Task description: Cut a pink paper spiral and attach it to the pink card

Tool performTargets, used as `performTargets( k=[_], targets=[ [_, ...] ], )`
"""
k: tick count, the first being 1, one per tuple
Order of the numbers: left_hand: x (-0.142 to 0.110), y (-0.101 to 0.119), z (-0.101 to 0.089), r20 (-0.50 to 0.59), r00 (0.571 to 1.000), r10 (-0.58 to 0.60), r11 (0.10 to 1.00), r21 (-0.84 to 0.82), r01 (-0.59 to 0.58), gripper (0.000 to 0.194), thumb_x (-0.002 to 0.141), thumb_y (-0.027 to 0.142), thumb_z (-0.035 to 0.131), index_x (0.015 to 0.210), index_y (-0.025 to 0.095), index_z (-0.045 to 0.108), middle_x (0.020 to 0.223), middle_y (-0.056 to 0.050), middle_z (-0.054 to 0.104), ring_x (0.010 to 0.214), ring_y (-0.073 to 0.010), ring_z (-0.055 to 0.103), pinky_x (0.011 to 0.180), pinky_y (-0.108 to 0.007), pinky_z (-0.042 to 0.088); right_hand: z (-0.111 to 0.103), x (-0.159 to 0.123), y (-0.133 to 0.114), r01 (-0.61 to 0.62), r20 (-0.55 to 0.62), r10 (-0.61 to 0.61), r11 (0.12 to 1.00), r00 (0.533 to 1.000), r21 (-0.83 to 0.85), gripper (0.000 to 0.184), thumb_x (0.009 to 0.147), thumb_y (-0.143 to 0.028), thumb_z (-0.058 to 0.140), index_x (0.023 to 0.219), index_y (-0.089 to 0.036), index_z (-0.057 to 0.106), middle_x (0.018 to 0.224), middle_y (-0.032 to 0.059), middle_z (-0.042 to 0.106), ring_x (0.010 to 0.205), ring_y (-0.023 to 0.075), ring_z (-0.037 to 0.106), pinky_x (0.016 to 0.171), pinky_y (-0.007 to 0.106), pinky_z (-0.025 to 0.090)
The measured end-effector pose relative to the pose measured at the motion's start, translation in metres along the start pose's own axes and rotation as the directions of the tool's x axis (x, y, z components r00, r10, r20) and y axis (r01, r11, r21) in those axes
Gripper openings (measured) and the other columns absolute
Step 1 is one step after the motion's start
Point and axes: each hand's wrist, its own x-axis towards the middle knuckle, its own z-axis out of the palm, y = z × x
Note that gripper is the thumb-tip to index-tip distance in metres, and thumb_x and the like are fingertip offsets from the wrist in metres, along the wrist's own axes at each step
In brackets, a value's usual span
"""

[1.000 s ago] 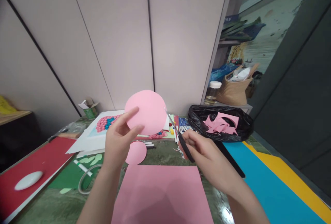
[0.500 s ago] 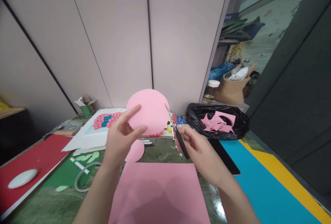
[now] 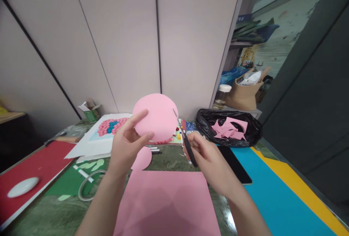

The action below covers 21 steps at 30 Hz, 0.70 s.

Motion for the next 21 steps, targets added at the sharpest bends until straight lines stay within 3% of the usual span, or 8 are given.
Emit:
performTargets(
  k=[21],
  targets=[
    [0.0023,-0.0016,-0.0041,0.014,0.998,0.058,0.998,-0.038,-0.058,0.046,0.071,0.017,0.068,0.115,0.028,0.060,0.120,-0.004,0.058,0.113,-0.0218,0.053,0.085,-0.030,0.053,-0.0035,-0.0015,-0.0010,0.019,0.027,-0.018,0.998,0.999,-0.060,0.022,0.095,-0.029,0.034,0.078,-0.021,0.046,0.068,-0.0028,0.043,0.061,0.0106,0.037,0.054,0.023,0.029]
  ],
)
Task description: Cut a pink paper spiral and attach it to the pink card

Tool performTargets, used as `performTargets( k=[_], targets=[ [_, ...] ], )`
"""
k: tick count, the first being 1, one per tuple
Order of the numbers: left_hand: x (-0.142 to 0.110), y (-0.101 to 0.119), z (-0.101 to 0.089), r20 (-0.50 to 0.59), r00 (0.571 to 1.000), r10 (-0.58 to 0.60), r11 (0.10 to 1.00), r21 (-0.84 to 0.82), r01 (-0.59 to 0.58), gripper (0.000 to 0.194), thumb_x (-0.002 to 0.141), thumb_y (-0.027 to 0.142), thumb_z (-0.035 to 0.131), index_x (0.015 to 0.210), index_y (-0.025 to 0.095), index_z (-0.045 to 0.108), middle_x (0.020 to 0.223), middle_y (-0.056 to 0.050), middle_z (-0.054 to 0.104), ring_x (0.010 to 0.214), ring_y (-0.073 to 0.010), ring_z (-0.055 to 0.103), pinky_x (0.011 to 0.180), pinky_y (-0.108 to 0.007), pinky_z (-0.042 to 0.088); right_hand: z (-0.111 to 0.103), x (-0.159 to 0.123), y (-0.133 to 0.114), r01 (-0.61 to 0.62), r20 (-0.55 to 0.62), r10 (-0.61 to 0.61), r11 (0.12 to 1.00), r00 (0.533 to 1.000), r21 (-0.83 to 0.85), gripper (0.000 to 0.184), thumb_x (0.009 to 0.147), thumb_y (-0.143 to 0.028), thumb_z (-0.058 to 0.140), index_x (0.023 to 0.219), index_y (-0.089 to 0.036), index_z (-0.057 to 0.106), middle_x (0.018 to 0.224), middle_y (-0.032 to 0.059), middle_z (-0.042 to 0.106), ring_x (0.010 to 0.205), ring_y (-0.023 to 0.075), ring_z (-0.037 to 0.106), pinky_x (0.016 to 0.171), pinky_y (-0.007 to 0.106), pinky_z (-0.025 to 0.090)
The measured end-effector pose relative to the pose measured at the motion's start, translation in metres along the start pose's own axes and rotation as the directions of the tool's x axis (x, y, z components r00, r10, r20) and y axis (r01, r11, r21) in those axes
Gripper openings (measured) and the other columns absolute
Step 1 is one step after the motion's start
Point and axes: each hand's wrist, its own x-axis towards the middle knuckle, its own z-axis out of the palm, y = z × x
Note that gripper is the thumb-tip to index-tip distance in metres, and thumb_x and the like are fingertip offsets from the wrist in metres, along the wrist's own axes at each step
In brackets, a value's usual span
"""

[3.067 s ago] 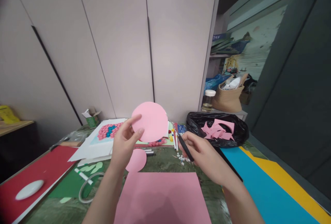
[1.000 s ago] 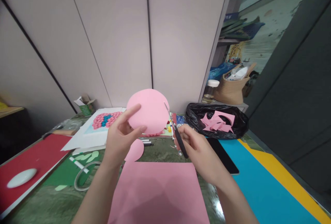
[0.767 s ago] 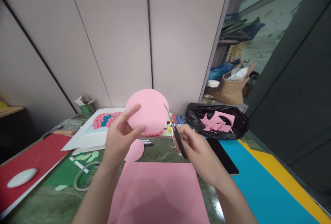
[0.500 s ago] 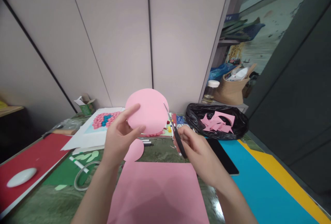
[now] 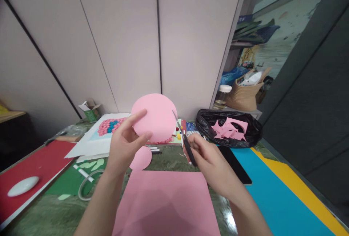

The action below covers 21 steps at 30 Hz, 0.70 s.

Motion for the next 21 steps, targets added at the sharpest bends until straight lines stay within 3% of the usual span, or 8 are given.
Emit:
performTargets(
  k=[10,21],
  targets=[
    [0.0008,-0.0012,-0.0021,0.026,0.999,-0.020,1.000,0.019,0.019,0.046,0.072,0.016,0.067,0.116,0.027,0.059,0.121,-0.004,0.057,0.114,-0.0217,0.052,0.086,-0.030,0.051,0.0000,0.0024,0.0032,-0.035,0.018,0.034,0.999,0.999,0.039,0.020,0.094,-0.027,0.036,0.077,-0.020,0.046,0.067,-0.0030,0.045,0.060,0.0099,0.037,0.053,0.022,0.028],
    [0.0012,-0.0031,-0.0054,0.150,0.985,-0.086,0.996,0.050,0.079,0.046,0.074,0.018,0.065,0.118,0.025,0.058,0.127,-0.006,0.055,0.117,-0.0239,0.050,0.088,-0.033,0.050,-0.0005,0.0034,0.0041,-0.014,0.003,0.014,1.000,1.000,0.005,0.022,0.095,-0.031,0.034,0.081,-0.021,0.047,0.068,-0.0031,0.045,0.061,0.0107,0.038,0.056,0.023,0.030]
  ],
)
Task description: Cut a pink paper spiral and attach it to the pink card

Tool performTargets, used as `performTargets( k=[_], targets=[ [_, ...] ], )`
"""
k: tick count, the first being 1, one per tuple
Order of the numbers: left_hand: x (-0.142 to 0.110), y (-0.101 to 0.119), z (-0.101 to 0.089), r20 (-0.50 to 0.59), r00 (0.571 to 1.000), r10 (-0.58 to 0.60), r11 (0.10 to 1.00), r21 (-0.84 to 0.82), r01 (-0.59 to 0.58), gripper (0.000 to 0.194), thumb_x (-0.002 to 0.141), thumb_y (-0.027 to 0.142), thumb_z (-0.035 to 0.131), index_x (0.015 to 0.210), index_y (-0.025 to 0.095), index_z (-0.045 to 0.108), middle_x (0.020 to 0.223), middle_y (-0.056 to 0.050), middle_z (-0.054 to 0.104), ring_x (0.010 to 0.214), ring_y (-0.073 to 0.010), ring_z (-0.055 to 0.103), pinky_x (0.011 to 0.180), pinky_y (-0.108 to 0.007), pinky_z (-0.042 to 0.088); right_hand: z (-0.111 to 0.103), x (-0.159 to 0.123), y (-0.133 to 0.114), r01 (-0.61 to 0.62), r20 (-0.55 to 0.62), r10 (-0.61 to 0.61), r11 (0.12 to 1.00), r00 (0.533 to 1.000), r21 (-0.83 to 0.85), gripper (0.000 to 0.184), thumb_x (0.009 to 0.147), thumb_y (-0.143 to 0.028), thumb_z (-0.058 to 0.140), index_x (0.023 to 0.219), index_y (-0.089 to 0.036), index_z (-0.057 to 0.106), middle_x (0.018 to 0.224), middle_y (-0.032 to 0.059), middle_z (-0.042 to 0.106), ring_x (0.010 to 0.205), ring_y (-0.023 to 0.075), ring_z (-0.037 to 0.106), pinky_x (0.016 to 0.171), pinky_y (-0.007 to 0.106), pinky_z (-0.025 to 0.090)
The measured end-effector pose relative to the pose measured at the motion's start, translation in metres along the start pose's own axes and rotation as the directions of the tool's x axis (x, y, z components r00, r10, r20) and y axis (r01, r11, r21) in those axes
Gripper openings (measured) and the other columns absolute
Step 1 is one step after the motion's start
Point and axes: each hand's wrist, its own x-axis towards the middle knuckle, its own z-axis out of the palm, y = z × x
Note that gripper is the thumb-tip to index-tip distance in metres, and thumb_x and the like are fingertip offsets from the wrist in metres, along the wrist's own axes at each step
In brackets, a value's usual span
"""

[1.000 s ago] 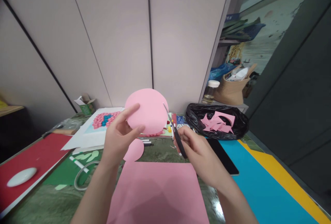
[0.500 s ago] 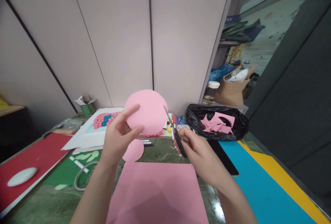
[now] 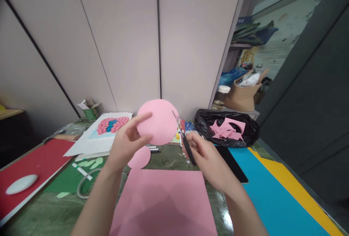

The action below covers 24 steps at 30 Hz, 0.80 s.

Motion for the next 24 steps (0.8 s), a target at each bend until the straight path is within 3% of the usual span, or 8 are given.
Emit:
performTargets(
  k=[24],
  targets=[
    [0.0004,0.0007,-0.0031,-0.019,0.994,0.112,0.992,0.066,-0.111,0.047,0.072,0.022,0.067,0.118,0.026,0.058,0.124,-0.007,0.057,0.114,-0.0254,0.052,0.085,-0.035,0.052,-0.0030,-0.0017,-0.0015,-0.004,-0.018,0.004,0.999,1.000,-0.039,0.018,0.092,-0.033,0.039,0.081,-0.021,0.048,0.072,-0.0020,0.047,0.066,0.0119,0.041,0.059,0.023,0.032]
  ],
)
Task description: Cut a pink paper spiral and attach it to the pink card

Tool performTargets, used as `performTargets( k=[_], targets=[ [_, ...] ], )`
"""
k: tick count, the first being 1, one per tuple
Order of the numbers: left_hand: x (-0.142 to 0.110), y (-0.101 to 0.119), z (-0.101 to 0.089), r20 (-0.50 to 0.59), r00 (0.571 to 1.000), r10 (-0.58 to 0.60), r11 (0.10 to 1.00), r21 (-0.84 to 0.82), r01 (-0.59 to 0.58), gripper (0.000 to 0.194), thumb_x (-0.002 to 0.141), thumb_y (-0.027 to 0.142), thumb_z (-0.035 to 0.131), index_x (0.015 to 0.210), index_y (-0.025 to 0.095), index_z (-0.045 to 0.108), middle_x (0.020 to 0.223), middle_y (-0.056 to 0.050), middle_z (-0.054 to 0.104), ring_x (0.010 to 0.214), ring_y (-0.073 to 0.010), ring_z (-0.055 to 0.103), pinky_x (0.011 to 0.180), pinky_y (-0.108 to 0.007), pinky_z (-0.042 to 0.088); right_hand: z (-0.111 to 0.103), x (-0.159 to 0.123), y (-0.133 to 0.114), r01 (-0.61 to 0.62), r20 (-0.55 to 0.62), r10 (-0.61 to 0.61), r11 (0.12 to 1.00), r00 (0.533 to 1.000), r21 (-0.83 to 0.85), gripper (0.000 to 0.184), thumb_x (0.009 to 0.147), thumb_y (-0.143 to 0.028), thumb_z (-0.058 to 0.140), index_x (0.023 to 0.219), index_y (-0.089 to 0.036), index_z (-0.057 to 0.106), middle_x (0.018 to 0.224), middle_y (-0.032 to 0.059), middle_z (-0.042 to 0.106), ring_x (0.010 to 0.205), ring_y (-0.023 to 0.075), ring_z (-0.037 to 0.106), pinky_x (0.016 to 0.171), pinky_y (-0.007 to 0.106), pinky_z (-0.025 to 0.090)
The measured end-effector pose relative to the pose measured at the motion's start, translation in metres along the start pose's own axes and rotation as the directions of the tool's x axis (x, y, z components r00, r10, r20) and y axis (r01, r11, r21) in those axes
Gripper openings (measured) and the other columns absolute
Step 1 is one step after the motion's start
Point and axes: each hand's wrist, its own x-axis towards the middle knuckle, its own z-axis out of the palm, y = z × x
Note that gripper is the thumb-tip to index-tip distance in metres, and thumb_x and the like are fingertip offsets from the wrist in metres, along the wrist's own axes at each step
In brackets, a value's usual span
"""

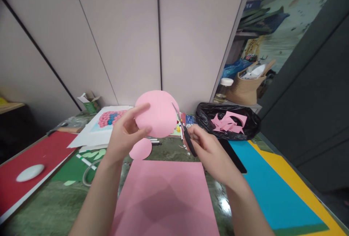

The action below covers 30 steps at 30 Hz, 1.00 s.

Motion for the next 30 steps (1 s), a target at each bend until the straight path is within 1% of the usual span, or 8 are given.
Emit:
performTargets(
  k=[9,12,19,22,24,26,28,30],
  targets=[
    [0.000,0.002,-0.001,-0.020,1.000,0.017,0.998,0.062,-0.015,0.034,0.072,0.018,0.066,0.105,0.024,0.066,0.111,-0.007,0.063,0.106,-0.0237,0.057,0.080,-0.036,0.054,-0.001,-0.001,0.001,-0.002,-0.002,0.002,1.000,1.000,-0.028,0.017,0.091,-0.031,0.039,0.081,-0.021,0.048,0.068,-0.0020,0.042,0.063,0.0121,0.036,0.056,0.023,0.030],
    [0.000,0.003,-0.002,-0.028,1.000,0.015,0.997,0.074,-0.013,0.031,0.072,0.018,0.065,0.102,0.023,0.068,0.107,-0.007,0.065,0.102,-0.0220,0.059,0.078,-0.034,0.054,-0.001,-0.001,0.000,0.001,0.001,-0.001,1.000,1.000,-0.031,0.017,0.091,-0.030,0.038,0.082,-0.021,0.048,0.067,-0.0021,0.042,0.062,0.0121,0.036,0.055,0.023,0.030],
    [0.000,0.004,-0.002,-0.070,0.996,-0.049,0.997,0.059,0.053,0.020,0.076,0.019,0.062,0.093,0.023,0.071,0.098,-0.004,0.070,0.091,-0.0181,0.063,0.074,-0.029,0.053,-0.002,0.001,0.005,0.026,0.001,-0.026,0.999,1.000,-0.032,0.014,0.090,-0.024,0.038,0.082,-0.021,0.049,0.065,-0.0031,0.043,0.060,0.0114,0.037,0.054,0.023,0.031],
    [0.000,0.004,0.002,-0.079,0.995,-0.055,0.997,0.055,0.059,0.023,0.076,0.021,0.063,0.098,0.023,0.070,0.104,-0.005,0.069,0.096,-0.0194,0.062,0.075,-0.030,0.054,-0.001,0.002,0.006,0.032,-0.011,-0.033,0.999,0.999,-0.028,0.013,0.089,-0.025,0.040,0.081,-0.020,0.049,0.065,-0.0033,0.043,0.058,0.0111,0.038,0.053,0.023,0.030],
    [0.000,0.005,0.005,-0.087,0.995,-0.054,0.997,0.052,0.059,0.032,0.073,0.023,0.066,0.105,0.023,0.067,0.112,-0.006,0.065,0.096,-0.0196,0.062,0.073,-0.029,0.054,0.000,0.003,0.006,0.027,-0.013,-0.027,1.000,1.000,-0.016,0.015,0.090,-0.026,0.040,0.079,-0.020,0.048,0.063,-0.0035,0.044,0.057,0.0108,0.037,0.052,0.023,0.030],
    [-0.001,0.005,0.009,-0.090,0.994,-0.059,0.996,0.056,0.064,0.040,0.071,0.024,0.068,0.111,0.024,0.063,0.118,-0.006,0.062,0.083,-0.0164,0.063,0.065,-0.028,0.055,0.000,0.004,0.005,0.023,-0.007,-0.023,1.000,1.000,-0.003,0.018,0.090,-0.029,0.040,0.076,-0.020,0.046,0.063,-0.0032,0.044,0.056,0.0109,0.037,0.052,0.023,0.029],
    [-0.001,0.004,0.011,-0.086,0.994,-0.064,0.995,0.067,0.070,0.044,0.070,0.023,0.069,0.113,0.025,0.062,0.120,-0.006,0.061,0.069,-0.0120,0.060,0.059,-0.026,0.054,0.001,0.004,0.004,0.023,-0.003,-0.023,1.000,1.000,0.008,0.020,0.091,-0.031,0.039,0.074,-0.020,0.044,0.064,-0.0024,0.046,0.057,0.0113,0.037,0.053,0.023,0.030],
    [-0.001,0.004,0.012,-0.079,0.995,-0.059,0.995,0.079,0.065,0.044,0.071,0.021,0.068,0.114,0.025,0.062,0.120,-0.006,0.061,0.068,-0.0111,0.059,0.059,-0.026,0.054,0.001,0.004,0.002,0.025,-0.006,-0.025,1.000,1.000,0.017,0.021,0.091,-0.033,0.038,0.076,-0.020,0.044,0.066,-0.0017,0.047,0.059,0.0119,0.039,0.054,0.023,0.030]
  ],
)
